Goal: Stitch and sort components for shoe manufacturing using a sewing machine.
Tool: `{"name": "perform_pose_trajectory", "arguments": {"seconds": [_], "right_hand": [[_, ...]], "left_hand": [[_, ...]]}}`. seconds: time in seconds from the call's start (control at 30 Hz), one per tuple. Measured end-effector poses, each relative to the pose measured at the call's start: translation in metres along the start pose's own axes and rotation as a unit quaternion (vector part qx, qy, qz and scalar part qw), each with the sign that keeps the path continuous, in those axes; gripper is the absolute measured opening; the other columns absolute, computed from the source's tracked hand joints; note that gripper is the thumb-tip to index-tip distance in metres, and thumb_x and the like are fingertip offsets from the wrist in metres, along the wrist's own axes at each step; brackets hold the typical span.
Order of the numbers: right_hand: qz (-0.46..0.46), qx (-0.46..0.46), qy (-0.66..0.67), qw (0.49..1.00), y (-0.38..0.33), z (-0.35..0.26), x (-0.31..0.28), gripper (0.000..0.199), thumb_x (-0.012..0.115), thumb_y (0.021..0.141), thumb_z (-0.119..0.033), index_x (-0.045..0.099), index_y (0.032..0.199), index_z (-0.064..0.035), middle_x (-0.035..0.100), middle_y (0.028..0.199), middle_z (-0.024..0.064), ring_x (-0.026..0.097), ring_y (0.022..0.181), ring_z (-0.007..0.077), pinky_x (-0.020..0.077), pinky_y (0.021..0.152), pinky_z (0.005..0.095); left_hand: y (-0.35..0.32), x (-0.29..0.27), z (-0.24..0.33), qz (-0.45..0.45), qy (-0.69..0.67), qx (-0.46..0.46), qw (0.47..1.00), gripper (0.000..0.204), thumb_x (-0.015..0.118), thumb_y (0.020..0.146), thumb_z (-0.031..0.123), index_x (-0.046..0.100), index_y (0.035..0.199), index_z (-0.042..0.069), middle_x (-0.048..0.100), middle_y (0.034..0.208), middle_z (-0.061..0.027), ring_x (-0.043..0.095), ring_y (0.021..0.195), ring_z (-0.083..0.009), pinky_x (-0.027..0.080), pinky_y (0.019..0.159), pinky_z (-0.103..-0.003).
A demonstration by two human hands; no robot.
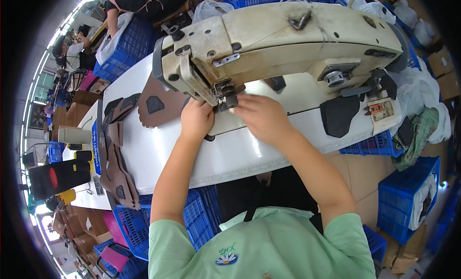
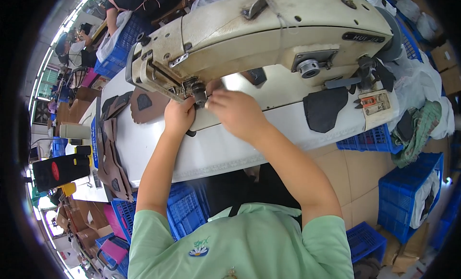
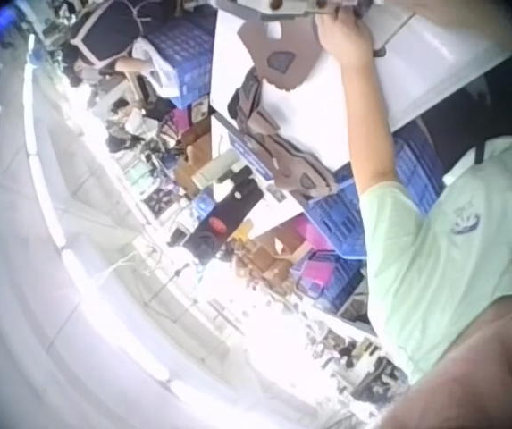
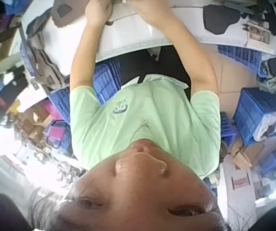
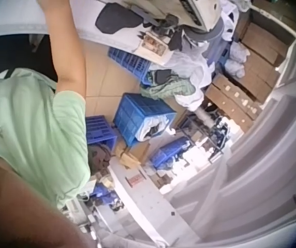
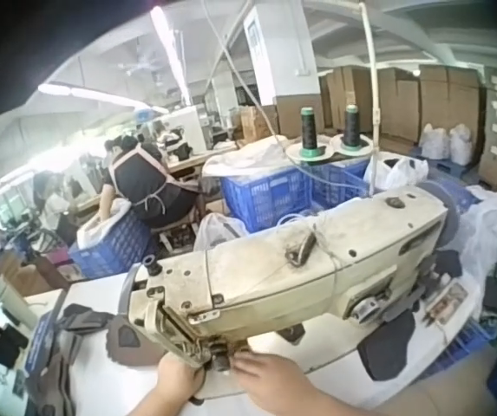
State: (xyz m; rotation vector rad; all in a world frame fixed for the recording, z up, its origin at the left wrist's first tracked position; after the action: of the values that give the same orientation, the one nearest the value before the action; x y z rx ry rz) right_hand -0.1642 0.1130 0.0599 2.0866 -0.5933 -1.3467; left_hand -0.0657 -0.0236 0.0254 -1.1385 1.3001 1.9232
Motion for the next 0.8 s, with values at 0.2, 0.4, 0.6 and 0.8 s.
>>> {"name": "perform_pose_trajectory", "arguments": {"seconds": [0.2, 0.4, 0.6, 0.8], "right_hand": [[0.172, 0.054, -0.087, 0.980, -0.058, 0.014, -0.169, 0.024, 0.066, 0.069, 0.002, 0.069, 0.092, -0.0035, 0.069, 0.096, 0.0106, 0.066, 0.089, 0.0286, 0.0529, 0.076, 0.0368], [0.243, 0.355, -0.248, 0.868, -0.202, 0.161, -0.292, 0.025, 0.063, 0.070, 0.007, 0.069, 0.093, -0.0019, 0.068, 0.098, 0.0138, 0.063, 0.095, 0.0331, 0.0506, 0.083, 0.0367], [-0.049, 0.338, -0.209, 0.916, -0.198, 0.198, -0.274, 0.023, 0.072, 0.069, -0.006, 0.070, 0.092, -0.0050, 0.064, 0.100, 0.0108, 0.058, 0.099, 0.0323, 0.0479, 0.086, 0.0392], [-0.180, 0.317, -0.198, 0.910, -0.195, 0.210, -0.255, 0.022, 0.071, 0.075, -0.008, 0.063, 0.096, -0.0058, 0.062, 0.102, 0.0099, 0.060, 0.096, 0.0324, 0.0480, 0.081, 0.0365]], "left_hand": [[0.000, 0.008, -0.007, -0.037, -0.001, -0.027, 0.999, 0.026, 0.061, 0.069, 0.005, 0.074, 0.092, 0.009, 0.063, 0.077, -0.0157, 0.060, 0.081, -0.0347, 0.049, 0.073, -0.044], [0.001, 0.001, -0.001, -0.003, -0.010, -0.017, 1.000, 0.019, 0.059, 0.068, -0.001, 0.066, 0.085, 0.003, 0.063, 0.083, -0.0215, 0.059, 0.080, -0.0435, 0.047, 0.068, -0.049], [-0.003, 0.006, -0.007, -0.009, -0.008, -0.005, 1.000, 0.032, 0.059, 0.076, 0.002, 0.071, 0.104, 0.012, 0.064, 0.090, -0.0170, 0.060, 0.082, -0.0384, 0.048, 0.075, -0.044], [0.000, 0.002, -0.005, -0.014, -0.031, -0.010, 0.999, 0.027, 0.057, 0.073, -0.001, 0.067, 0.097, 0.005, 0.063, 0.090, -0.0208, 0.059, 0.084, -0.0424, 0.047, 0.075, -0.048]]}}
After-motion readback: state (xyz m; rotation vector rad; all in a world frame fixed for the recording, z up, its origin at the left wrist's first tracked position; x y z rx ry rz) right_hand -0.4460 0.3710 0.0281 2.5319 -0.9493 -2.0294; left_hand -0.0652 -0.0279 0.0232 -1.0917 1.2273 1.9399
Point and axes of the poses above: each hand's wrist, its own y-axis towards the middle knuckle, its own x-axis out of the palm, z = x × y, the point moved 8 cm from there along y, towards the middle knuckle
